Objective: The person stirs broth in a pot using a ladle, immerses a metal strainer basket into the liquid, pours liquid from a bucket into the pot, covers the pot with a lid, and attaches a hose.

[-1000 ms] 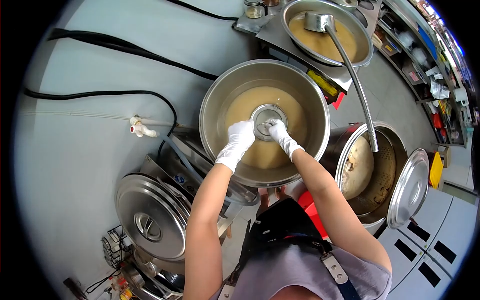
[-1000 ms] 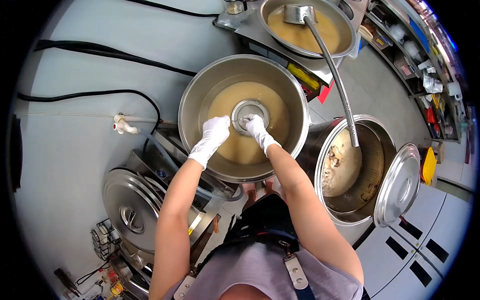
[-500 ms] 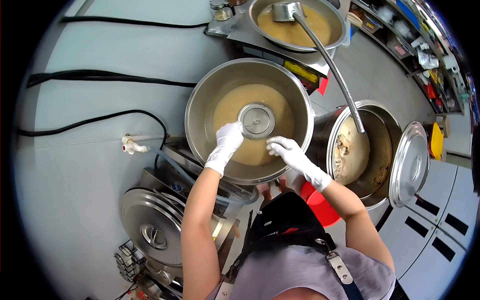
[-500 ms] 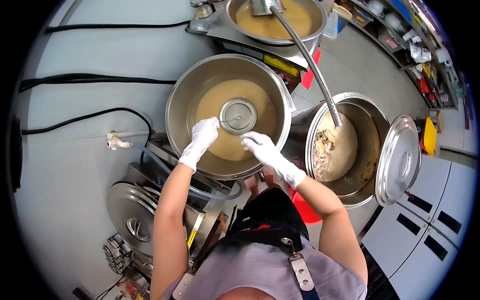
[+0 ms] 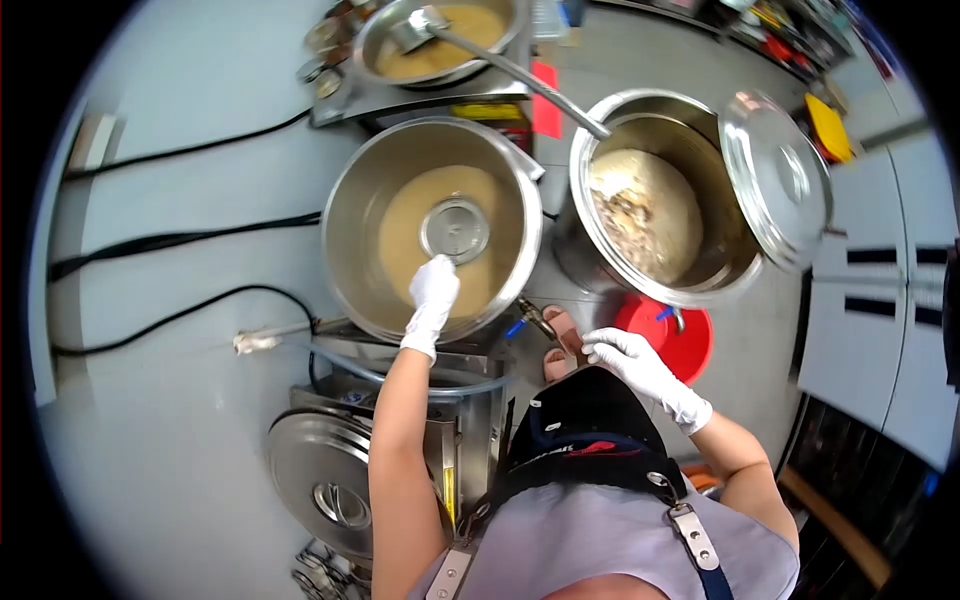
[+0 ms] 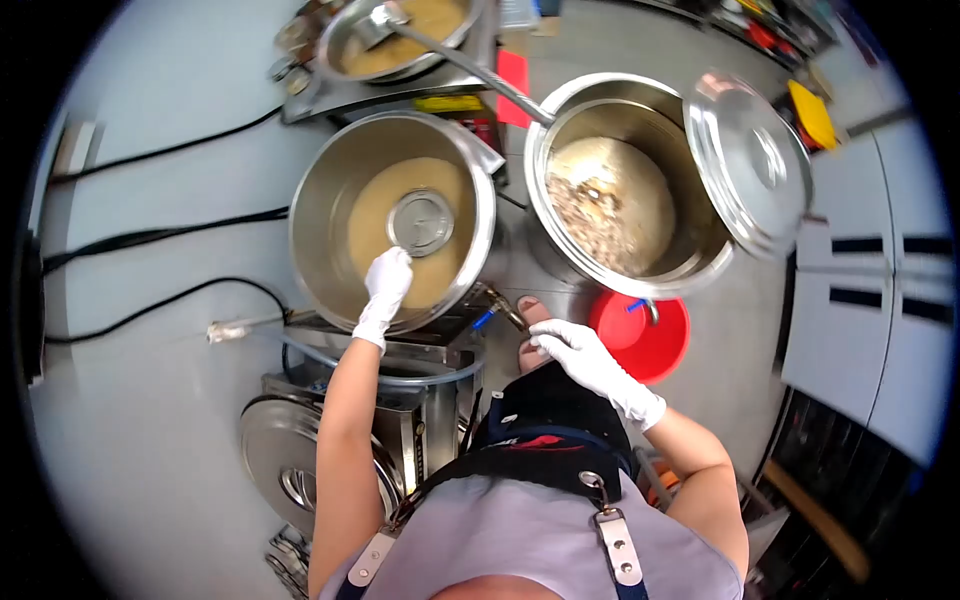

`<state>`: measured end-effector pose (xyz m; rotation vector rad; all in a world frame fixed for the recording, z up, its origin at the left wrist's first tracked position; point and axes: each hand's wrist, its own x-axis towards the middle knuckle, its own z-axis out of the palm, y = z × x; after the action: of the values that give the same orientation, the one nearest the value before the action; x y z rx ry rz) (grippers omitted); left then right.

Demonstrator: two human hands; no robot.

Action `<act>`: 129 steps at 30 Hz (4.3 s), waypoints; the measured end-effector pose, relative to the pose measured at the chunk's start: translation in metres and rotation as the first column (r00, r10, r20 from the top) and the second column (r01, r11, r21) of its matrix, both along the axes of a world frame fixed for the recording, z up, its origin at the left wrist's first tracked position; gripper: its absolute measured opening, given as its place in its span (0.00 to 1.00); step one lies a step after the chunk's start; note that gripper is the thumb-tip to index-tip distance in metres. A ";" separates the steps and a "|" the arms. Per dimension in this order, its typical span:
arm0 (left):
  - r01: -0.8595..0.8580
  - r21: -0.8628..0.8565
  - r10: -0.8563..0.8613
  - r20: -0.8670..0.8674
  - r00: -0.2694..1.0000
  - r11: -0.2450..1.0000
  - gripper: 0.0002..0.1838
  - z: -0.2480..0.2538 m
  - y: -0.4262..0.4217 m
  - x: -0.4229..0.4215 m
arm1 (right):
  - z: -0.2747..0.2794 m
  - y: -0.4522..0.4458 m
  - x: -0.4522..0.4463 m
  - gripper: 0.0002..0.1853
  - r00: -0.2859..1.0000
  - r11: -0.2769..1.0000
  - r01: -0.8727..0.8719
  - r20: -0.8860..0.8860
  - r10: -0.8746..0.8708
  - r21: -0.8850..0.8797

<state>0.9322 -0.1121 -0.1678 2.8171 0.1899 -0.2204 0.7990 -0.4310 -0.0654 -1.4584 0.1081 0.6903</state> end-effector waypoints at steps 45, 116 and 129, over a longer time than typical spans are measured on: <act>-0.132 0.066 0.124 0.121 0.985 0.989 0.15 -0.022 -0.029 -0.032 | -0.240 -0.143 -0.158 0.15 0.954 0.869 0.075 -0.219 -0.206 -0.488; -0.330 -0.334 0.395 0.150 0.906 0.883 0.13 -0.038 -0.002 -0.043 | -0.499 -0.341 -0.076 0.18 0.968 0.537 -0.201 -0.250 -0.019 -0.819; -0.208 -0.147 0.244 0.297 0.923 0.967 0.08 -0.037 -0.005 -0.046 | -0.394 -0.312 -0.053 0.24 0.971 0.285 -0.225 -0.238 -0.012 -0.932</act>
<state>0.8863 -0.1172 -0.2044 2.6418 0.4123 0.2607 0.7459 -0.7431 -0.4597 -2.6110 0.7150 0.9497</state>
